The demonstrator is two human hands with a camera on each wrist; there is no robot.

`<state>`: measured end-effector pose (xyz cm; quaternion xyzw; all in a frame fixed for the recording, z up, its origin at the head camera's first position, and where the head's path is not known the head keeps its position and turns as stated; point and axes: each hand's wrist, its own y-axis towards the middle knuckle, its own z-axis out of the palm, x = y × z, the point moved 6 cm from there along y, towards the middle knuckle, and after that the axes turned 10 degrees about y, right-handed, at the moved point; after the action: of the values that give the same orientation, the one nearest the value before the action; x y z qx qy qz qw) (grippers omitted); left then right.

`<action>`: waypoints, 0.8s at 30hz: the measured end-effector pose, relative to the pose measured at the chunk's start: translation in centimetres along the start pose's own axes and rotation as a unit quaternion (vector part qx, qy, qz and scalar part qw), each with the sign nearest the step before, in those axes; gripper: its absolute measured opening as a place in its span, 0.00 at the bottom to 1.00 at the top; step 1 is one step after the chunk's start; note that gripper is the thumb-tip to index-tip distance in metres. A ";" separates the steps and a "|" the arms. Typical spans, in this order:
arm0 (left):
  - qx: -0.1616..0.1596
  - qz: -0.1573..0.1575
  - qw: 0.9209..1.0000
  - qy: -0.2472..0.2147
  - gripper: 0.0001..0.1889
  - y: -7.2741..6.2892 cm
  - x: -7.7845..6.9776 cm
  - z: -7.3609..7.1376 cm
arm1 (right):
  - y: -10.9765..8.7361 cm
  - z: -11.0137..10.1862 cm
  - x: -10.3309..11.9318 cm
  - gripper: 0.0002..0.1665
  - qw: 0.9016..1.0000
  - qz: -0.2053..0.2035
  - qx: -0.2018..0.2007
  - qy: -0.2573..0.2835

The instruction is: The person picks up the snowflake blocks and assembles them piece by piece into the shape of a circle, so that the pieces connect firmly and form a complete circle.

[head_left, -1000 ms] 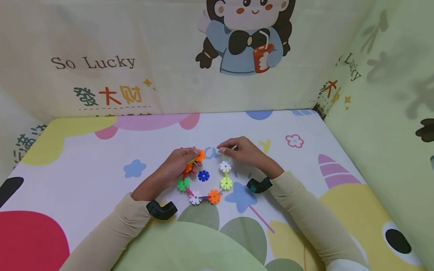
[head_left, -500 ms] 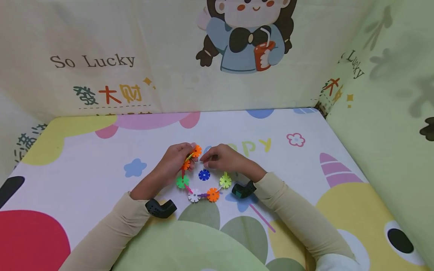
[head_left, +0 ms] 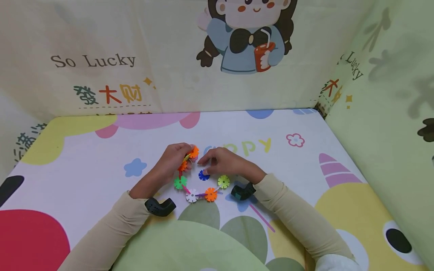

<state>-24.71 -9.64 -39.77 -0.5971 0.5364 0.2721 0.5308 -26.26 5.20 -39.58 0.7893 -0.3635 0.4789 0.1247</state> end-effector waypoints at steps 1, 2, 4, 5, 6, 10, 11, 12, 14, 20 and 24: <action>0.000 -0.003 1.000 0.000 0.19 0.0 0.0 0.0 | 0.0 0.1 0.0 0.18 1.000 0.000 0.002 -0.003; 0.000 -0.007 1.000 -0.001 0.19 0.0 0.1 -0.1 | -0.1 0.1 0.0 0.18 1.000 0.001 0.004 -0.005; 0.002 -0.012 1.000 -0.001 0.19 0.1 0.1 -0.1 | -0.1 0.2 -0.1 0.18 1.000 0.005 0.005 -0.016; 0.002 -0.014 1.000 0.000 0.20 0.1 0.1 -0.1 | -0.1 0.2 -0.1 0.18 1.000 0.007 0.006 -0.023; 0.001 -0.015 1.000 0.001 0.20 0.1 0.1 -0.2 | -0.2 0.3 -0.1 0.17 1.000 0.009 0.007 -0.029; -0.002 -0.023 1.000 0.006 0.19 0.3 0.3 -0.3 | -0.1 0.5 -0.2 0.12 0.998 0.020 0.015 -0.064; -0.002 -0.025 1.000 0.005 0.19 0.4 0.3 -0.3 | -0.1 0.5 -0.1 0.11 0.997 0.022 0.016 -0.071; -0.001 -0.026 1.000 0.005 0.19 0.4 0.4 -0.3 | -0.1 0.6 -0.1 0.11 0.997 0.025 0.016 -0.076; 0.000 -0.027 1.000 0.005 0.19 0.4 0.5 -0.3 | -0.1 0.6 0.0 0.11 0.996 0.030 0.017 -0.085; 0.004 -0.019 1.000 0.011 0.19 0.4 0.5 -0.3 | -0.1 0.9 0.4 0.12 0.993 0.029 0.024 -0.114; 0.006 -0.012 1.000 0.011 0.18 0.2 0.5 -0.3 | -0.2 0.8 0.3 0.13 0.995 0.022 0.024 -0.089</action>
<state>-24.87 -10.04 -40.21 -0.6030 0.5365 0.2563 0.5318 -25.53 4.76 -39.67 0.8232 -0.3790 0.4181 0.0618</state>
